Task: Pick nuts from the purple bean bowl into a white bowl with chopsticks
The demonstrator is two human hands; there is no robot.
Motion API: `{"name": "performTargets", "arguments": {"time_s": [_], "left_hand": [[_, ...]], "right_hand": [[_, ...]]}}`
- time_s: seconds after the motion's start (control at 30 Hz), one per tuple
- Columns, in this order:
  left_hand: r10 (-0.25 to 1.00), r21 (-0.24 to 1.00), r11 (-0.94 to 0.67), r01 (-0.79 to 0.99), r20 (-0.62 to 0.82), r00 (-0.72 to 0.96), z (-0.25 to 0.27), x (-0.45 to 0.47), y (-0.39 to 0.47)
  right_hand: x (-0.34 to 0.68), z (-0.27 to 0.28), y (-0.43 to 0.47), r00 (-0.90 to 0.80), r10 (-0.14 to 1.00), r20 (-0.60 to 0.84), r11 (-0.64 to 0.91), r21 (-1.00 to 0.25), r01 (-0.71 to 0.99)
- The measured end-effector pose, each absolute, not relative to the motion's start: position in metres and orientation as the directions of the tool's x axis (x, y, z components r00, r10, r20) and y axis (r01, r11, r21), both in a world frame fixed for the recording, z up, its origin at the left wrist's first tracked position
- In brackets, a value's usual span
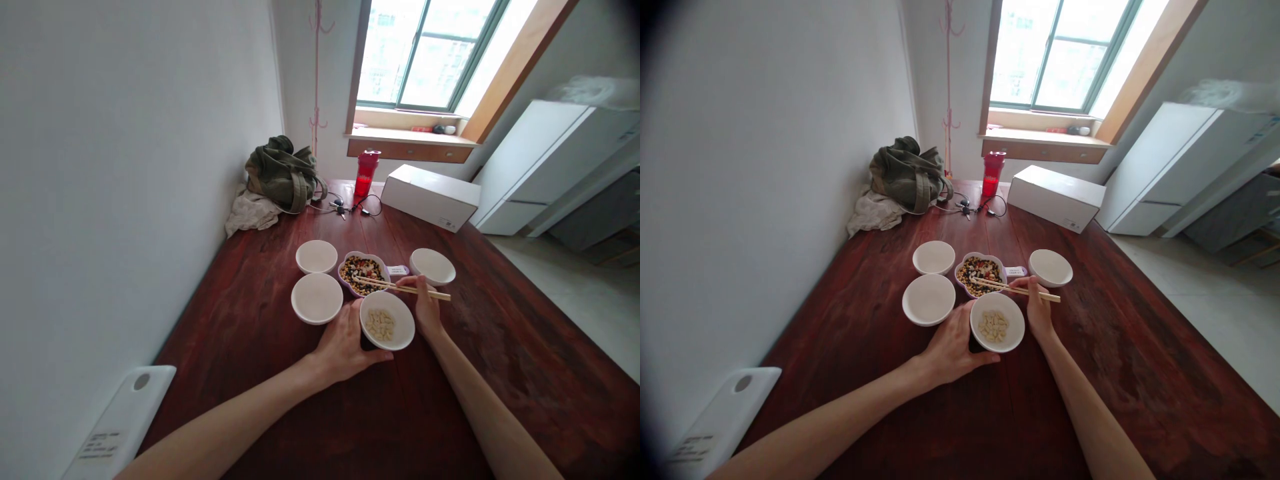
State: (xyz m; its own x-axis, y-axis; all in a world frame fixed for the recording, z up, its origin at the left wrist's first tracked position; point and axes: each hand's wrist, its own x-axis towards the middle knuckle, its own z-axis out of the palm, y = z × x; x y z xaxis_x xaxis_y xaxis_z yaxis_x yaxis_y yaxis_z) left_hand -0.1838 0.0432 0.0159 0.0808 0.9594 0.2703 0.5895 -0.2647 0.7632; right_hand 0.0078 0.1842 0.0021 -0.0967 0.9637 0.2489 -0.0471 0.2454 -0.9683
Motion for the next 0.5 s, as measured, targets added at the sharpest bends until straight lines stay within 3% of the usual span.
{"name": "performTargets", "arguments": {"time_s": [0.5], "left_hand": [[0.962, 0.750, -0.255, 0.610, 0.261, 0.081, 0.0175, -0.1834, 0.0427]], "right_hand": [[0.0125, -0.0049, 0.1875, -0.175, 0.968, 0.178, 0.163, -0.982, -0.095]]}}
